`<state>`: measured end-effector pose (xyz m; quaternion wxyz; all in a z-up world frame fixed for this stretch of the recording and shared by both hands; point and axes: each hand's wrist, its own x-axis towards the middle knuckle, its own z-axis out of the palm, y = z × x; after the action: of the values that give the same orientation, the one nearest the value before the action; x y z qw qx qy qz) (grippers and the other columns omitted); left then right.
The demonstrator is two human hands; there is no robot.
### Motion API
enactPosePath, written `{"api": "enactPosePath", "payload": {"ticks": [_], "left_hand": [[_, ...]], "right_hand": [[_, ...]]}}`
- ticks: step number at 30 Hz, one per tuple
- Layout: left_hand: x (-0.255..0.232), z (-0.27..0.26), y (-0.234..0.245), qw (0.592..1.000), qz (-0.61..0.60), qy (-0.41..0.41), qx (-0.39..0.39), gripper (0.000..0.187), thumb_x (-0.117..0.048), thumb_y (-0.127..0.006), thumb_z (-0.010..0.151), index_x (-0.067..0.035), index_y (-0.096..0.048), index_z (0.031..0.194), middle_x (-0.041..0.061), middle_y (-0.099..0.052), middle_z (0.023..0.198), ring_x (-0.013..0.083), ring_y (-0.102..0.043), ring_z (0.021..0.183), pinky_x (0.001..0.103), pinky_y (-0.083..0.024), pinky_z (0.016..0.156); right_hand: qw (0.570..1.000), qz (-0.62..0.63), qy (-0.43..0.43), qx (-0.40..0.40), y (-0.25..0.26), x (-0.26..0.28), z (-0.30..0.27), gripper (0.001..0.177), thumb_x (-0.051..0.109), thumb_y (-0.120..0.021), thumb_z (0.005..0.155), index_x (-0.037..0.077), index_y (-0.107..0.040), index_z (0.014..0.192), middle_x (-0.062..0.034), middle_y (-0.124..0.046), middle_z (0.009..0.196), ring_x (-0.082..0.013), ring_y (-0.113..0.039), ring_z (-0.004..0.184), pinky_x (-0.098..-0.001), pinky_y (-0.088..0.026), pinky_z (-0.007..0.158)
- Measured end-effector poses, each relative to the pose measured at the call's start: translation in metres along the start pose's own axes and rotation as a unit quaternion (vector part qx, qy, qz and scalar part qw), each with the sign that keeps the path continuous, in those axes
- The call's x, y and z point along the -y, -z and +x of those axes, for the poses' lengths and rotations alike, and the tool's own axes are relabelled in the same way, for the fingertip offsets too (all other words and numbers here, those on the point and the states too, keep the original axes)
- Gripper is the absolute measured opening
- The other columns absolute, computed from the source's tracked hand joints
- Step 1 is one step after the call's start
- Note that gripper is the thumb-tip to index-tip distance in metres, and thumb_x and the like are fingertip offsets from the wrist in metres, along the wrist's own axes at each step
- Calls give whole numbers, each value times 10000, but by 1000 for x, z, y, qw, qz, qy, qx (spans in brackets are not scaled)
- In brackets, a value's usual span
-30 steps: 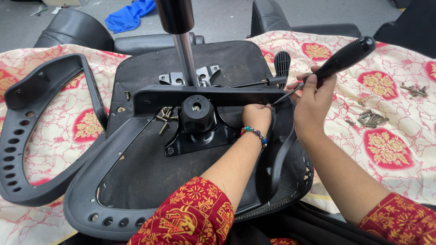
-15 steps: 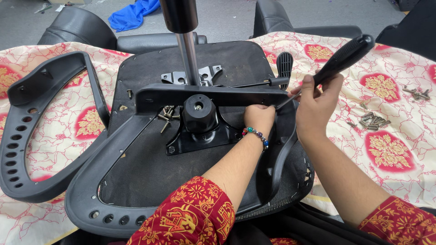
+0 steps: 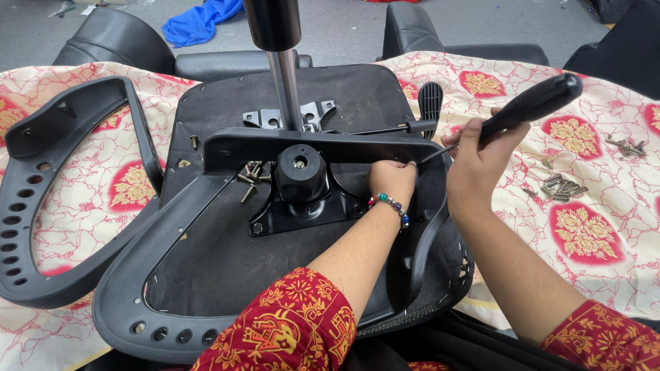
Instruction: The person assembles a chair by attaching a black plastic frame to the underside of the seat using a screwdriver and multiple screws. They align the frame, insert screws, and tighten them to secure the component.
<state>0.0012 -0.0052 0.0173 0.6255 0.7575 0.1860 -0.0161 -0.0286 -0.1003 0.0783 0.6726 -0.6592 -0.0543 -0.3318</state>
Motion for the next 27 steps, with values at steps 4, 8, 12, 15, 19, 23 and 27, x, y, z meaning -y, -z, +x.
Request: {"api": "enactPosePath", "payload": {"ticks": [4, 8, 12, 15, 19, 23, 27], "left_hand": [[-4, -4, 3, 1000, 13, -4, -4, 240, -228, -772, 835, 0, -804, 901, 184, -779, 834, 275, -784, 761, 343, -624, 752], [-8, -5, 5, 1000, 14, 15, -5, 227, -222, -772, 819, -12, -800, 900, 176, -777, 836, 271, -782, 767, 347, -624, 745], [-9, -6, 7, 1000, 13, 12, 9, 218, -212, -767, 816, -5, -805, 876, 175, -785, 813, 269, -787, 749, 342, -627, 734], [-7, -6, 6, 1000, 9, -9, -4, 230, -229, -773, 827, -7, -803, 881, 170, -777, 813, 267, -781, 742, 344, -622, 726], [-7, -7, 4, 1000, 12, -7, -8, 223, -224, -766, 842, -5, -798, 864, 166, -771, 787, 265, -774, 712, 341, -617, 708], [-5, -8, 4, 1000, 17, -18, -13, 258, -218, -743, 872, 19, -790, 781, 173, -759, 715, 270, -761, 648, 343, -597, 670], [-2, -7, 3, 999, -6, -27, -18, 247, -211, -734, 873, 7, -775, 763, 164, -742, 686, 268, -751, 623, 347, -589, 651]], "right_hand": [[996, 80, -37, 5, 0, -3, 2, 356, 79, -463, 1160, 62, -270, 1458, -83, -573, 1088, -121, -632, 887, -265, -560, 794], [998, 56, -10, 20, 0, -5, 2, 403, 8, -428, 1127, 68, -278, 1496, -102, -562, 1186, -131, -627, 968, -282, -575, 879], [999, -9, 22, 27, 1, -4, 0, 360, -3, -464, 1165, 48, -284, 1472, -107, -565, 1238, -149, -660, 966, -300, -595, 869], [999, -11, 27, 31, 0, -1, 0, 379, -14, -504, 1168, 36, -265, 1458, -106, -586, 1220, -153, -666, 952, -303, -605, 857], [998, -44, 28, 30, 0, 2, 0, 464, 7, -569, 1138, 31, -227, 1451, -110, -610, 1089, -154, -690, 893, -291, -605, 820], [997, -65, 34, 30, -2, 2, 2, 531, 13, -615, 1120, 20, -202, 1453, -117, -580, 1077, -165, -704, 883, -302, -624, 811], [996, -85, 16, 23, -5, 1, 5, 449, 46, -570, 1107, 36, -244, 1415, -84, -570, 1027, -146, -683, 808, -281, -574, 745]]}}
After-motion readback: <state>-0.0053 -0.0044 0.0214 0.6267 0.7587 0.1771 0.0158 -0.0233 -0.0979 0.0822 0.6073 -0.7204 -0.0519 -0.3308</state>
